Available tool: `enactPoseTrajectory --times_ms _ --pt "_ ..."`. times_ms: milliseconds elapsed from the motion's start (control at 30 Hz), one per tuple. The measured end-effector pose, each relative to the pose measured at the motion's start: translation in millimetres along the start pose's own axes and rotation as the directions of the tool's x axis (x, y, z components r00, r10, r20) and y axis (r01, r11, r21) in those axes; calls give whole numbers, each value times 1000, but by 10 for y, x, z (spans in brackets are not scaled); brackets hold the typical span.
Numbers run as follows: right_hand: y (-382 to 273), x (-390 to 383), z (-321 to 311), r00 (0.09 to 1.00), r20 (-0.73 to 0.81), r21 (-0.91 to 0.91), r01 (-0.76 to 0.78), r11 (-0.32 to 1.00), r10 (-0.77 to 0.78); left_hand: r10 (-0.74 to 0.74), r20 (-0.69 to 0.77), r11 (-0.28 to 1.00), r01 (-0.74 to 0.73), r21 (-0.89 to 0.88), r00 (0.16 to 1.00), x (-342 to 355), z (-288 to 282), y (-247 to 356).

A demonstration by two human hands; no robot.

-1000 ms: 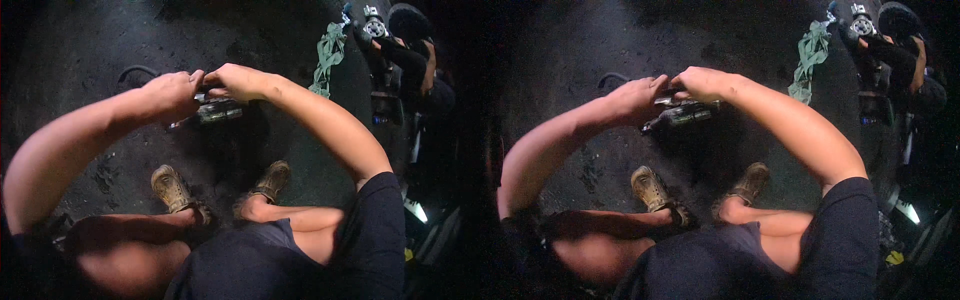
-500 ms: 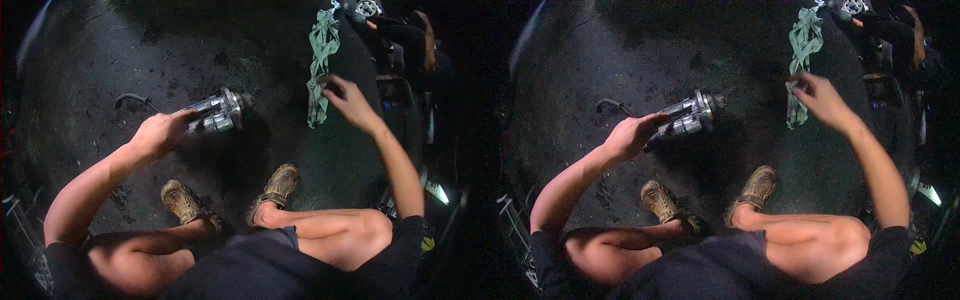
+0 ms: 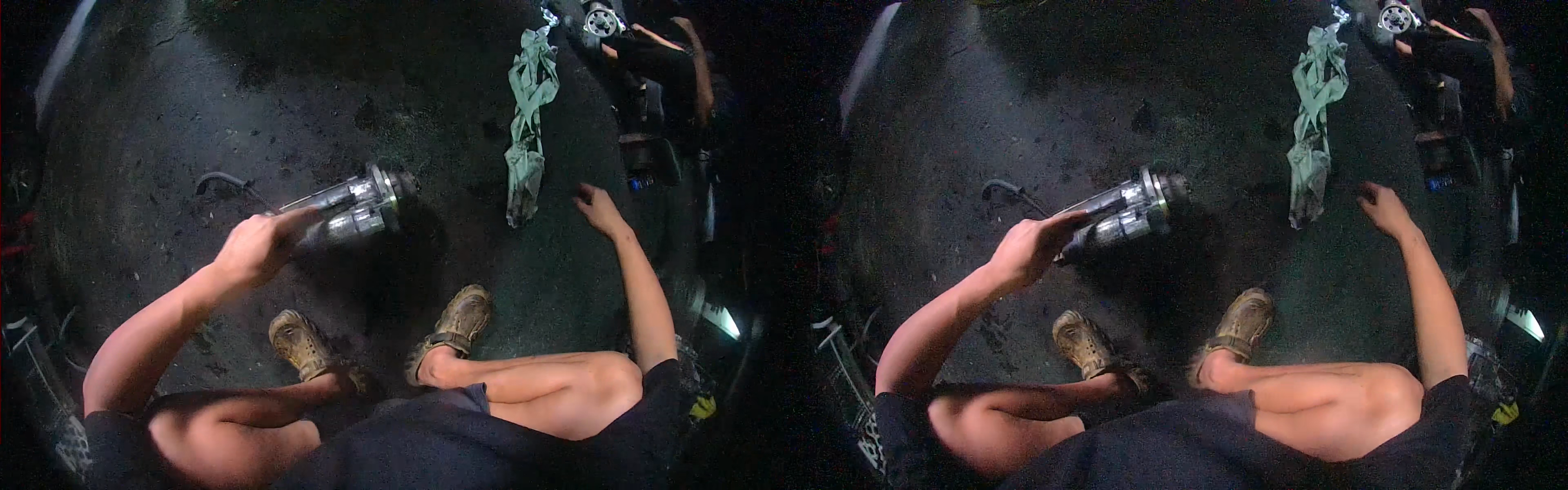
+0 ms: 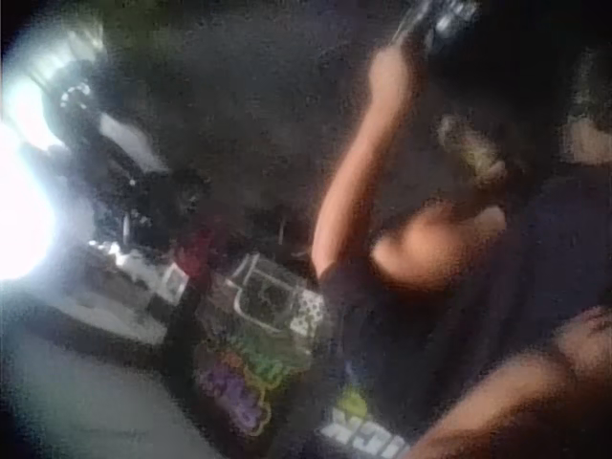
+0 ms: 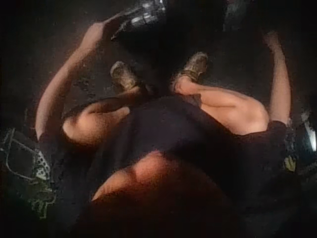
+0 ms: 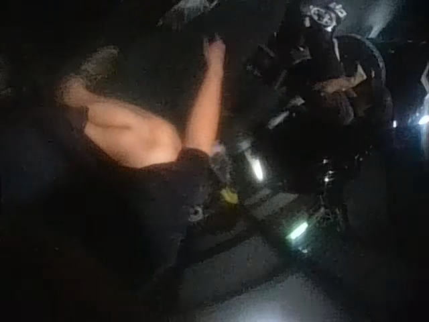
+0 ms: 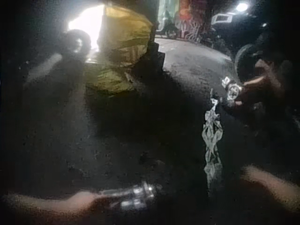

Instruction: The person dismantles a starter motor on a concrete floor by hand using a screwdriver and a metal blade. They scrape the exterior of the motor with the blade, unscrew a fastener with the screwdriver, and detach a black wire from the housing.

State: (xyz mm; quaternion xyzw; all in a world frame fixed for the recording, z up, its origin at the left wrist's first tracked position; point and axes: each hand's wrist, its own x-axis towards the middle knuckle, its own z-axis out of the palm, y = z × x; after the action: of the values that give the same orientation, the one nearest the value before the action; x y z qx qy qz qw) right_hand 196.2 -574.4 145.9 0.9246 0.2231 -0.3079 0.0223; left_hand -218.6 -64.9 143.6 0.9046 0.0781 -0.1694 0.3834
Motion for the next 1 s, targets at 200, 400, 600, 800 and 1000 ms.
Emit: enactPoseTrajectory --times_ms 200,400,600,800,1000 --pt "673 6 -164 968 57 218 -249 944 243 -146 143 986 132 102 979 344 -12 278" --pt "933 101 -97 972 -17 160 -230 960 235 -189 79 980 183 82 979 300 92 170" --pt "1197 120 -204 987 -102 258 -94 961 124 -100 73 991 107 -87 992 187 74 94" --pt "978 54 -46 976 60 248 -218 944 210 -117 -26 979 111 -174 993 276 255 119" --pt "1082 119 -252 981 -54 130 -176 976 184 -162 115 943 188 -276 980 309 110 258"
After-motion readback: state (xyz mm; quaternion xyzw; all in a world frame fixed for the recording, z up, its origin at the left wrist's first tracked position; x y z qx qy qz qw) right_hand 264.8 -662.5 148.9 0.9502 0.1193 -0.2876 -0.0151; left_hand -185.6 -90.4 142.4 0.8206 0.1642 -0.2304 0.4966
